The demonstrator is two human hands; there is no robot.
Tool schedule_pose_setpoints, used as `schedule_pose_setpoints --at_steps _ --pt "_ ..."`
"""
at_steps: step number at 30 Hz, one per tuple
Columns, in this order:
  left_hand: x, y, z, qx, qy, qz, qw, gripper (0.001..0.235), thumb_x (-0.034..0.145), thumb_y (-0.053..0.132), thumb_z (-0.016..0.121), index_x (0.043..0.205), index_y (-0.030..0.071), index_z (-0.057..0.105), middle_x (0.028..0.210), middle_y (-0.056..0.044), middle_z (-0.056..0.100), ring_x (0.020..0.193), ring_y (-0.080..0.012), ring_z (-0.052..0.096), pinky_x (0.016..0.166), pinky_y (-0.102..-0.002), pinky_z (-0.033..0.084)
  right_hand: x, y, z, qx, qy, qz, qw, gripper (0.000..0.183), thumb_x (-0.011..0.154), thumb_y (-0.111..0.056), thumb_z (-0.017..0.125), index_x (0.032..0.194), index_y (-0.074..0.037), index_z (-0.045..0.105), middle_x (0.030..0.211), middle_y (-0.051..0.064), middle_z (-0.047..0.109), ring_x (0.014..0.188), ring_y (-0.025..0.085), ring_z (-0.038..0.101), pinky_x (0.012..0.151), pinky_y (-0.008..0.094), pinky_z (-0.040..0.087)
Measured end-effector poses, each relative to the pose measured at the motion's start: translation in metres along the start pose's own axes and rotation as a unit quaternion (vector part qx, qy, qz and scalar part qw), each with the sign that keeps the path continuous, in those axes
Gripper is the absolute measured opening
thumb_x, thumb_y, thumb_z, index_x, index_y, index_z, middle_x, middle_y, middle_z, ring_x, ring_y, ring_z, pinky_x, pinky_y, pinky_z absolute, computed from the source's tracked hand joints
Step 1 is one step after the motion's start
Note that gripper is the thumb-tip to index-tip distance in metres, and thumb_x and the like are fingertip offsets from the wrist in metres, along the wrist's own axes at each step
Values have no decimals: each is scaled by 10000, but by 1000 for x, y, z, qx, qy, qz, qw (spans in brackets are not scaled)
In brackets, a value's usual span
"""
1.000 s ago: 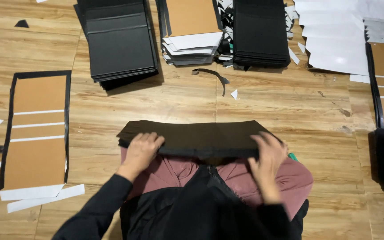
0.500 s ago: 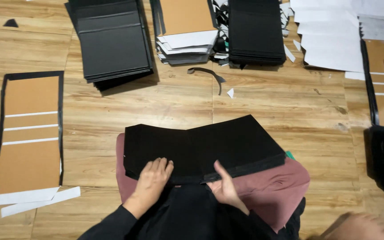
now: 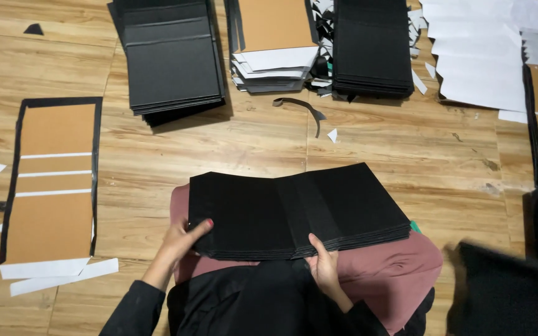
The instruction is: The person is manually folding cardboard sheets and pressing down on the edges to create sharp creases and flatten the items.
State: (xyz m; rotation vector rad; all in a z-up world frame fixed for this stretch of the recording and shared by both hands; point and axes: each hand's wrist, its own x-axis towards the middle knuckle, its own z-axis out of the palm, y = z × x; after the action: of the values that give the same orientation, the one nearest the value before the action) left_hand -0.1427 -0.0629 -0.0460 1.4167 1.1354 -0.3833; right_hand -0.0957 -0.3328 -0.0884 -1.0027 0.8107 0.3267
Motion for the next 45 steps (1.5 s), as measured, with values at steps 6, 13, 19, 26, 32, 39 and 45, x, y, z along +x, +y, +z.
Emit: schedule_pose_setpoints --at_steps 6,13,19,26,32,39,45 --pt "-4 -9 14 -33 -8 -12 999 331 705 174 707 960 -31 657 892 -148 682 838 -241 642 764 -290 490 30 12 -20 26 43 0 999 344 726 -109 677 548 -71 385 517 38 360 455 237 512 430 398 455" --pt "31 -49 -4 -63 17 76 995 244 682 97 730 886 -29 684 831 -113 674 743 -180 610 657 -282 483 33 -55 -27 168 -16 -7 986 625 713 -415 507 1267 -140 414 1243 93 476 1159 283 461 935 522 372" --pt "9 -57 -71 6 74 111 991 340 675 165 725 941 -43 683 902 -113 679 808 -159 593 703 -287 482 77 -51 -32 31 -37 138 989 898 638 -556 491 1394 -146 233 1403 140 355 1244 307 404 993 443 338" --pt "-9 -89 -136 -34 136 96 985 308 712 91 698 955 -89 639 918 -167 648 831 -216 568 760 -323 446 120 -31 0 -266 -75 146 950 482 729 -388 618 1085 -64 601 877 86 651 740 236 630 631 378 536" --pt "29 -139 -150 -74 124 75 987 241 723 97 707 891 -56 628 851 -155 646 767 -218 571 717 -326 455 129 -30 52 -394 -132 110 903 571 658 -359 668 1126 -42 583 1109 113 614 988 239 585 839 316 451" --pt "40 -213 -90 -626 -66 143 764 321 775 290 653 999 70 583 1040 -161 597 989 -324 542 920 -468 413 132 -44 43 -463 -237 155 840 557 689 -238 658 1200 -45 547 1182 119 582 1073 270 559 923 367 450" --pt "22 -114 -30 -613 67 80 783 451 800 219 549 1215 58 471 1207 -84 532 1104 -140 512 1010 -270 394 128 -23 39 -291 -240 160 912 462 718 -184 634 1120 25 547 1069 175 595 940 271 577 867 336 461"
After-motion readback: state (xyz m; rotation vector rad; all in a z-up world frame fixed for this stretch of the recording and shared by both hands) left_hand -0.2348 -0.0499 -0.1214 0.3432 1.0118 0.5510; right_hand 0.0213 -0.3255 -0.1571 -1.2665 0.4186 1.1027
